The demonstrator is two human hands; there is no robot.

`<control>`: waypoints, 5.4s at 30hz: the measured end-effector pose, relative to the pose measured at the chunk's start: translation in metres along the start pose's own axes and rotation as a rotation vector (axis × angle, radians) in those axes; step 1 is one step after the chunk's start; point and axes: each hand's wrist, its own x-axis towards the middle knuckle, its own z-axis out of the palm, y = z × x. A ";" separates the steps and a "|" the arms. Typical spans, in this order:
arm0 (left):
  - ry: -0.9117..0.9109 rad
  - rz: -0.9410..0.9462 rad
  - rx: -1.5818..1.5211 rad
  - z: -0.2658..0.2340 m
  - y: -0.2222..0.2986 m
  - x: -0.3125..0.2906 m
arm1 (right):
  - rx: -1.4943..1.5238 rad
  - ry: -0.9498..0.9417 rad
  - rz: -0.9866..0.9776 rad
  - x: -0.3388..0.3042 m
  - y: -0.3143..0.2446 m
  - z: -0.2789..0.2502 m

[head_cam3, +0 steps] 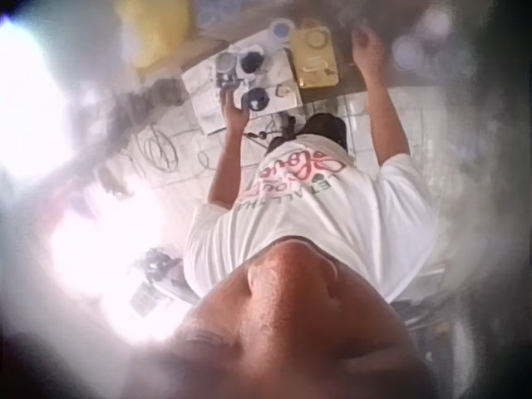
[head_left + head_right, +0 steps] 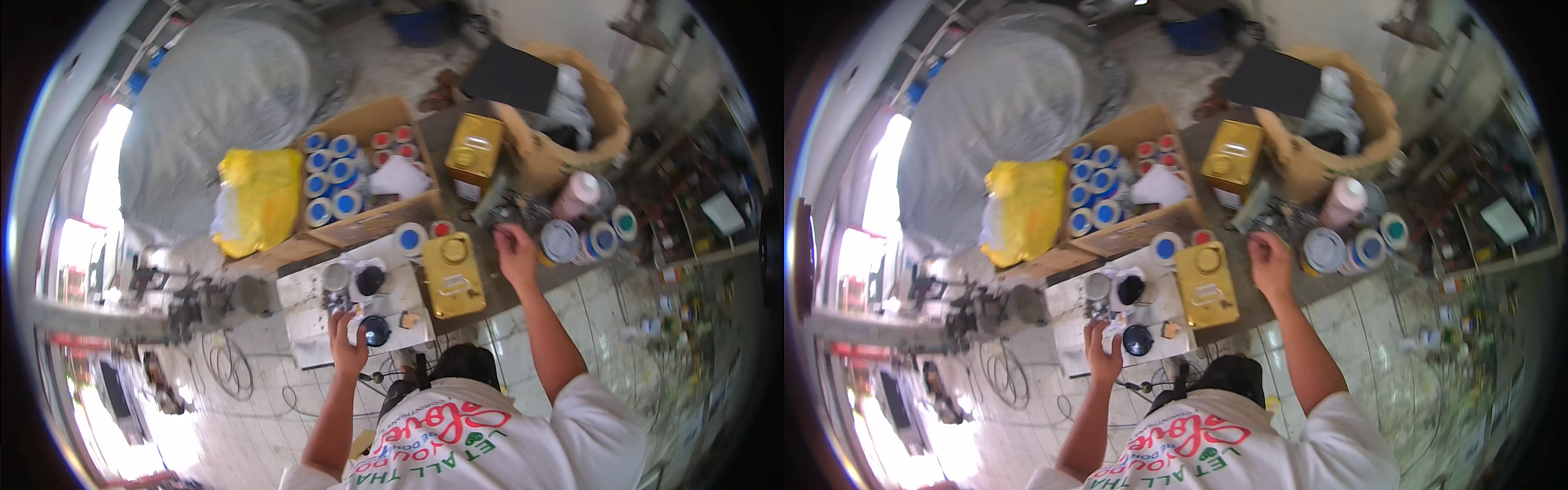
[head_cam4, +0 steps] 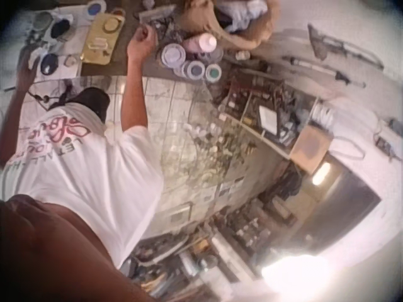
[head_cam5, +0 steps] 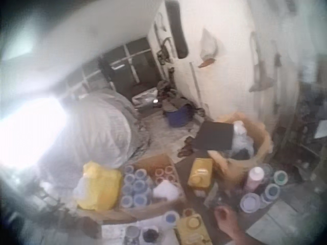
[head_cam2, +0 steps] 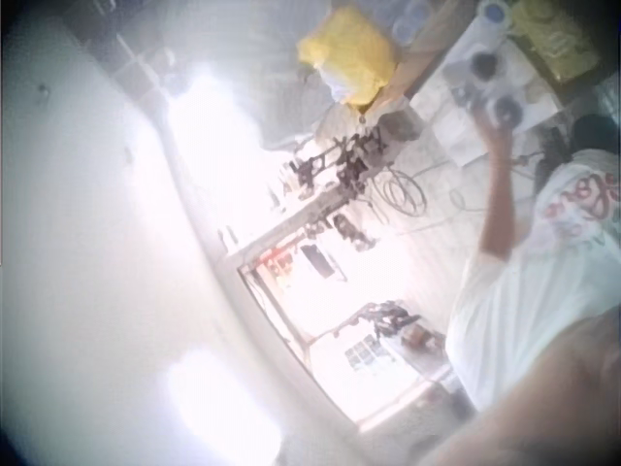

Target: The person pours a liquid from a yellow can into a small container, then uses a white cloth to wipe the hood of a black car that is partially covered with newspaper. The person moves around the vehicle to clean different sections of the hood.

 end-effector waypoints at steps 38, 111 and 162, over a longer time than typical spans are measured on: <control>0.883 -0.029 0.409 -0.205 -0.200 0.434 | -0.348 0.796 0.173 -0.099 0.042 -0.147; 0.049 -0.469 -0.466 -0.068 0.174 -0.358 | -0.123 -1.469 -0.203 -0.349 -0.139 -0.111; 1.749 -0.926 0.274 -1.088 -0.832 -0.731 | 0.383 -2.310 -0.734 -1.247 -0.501 1.154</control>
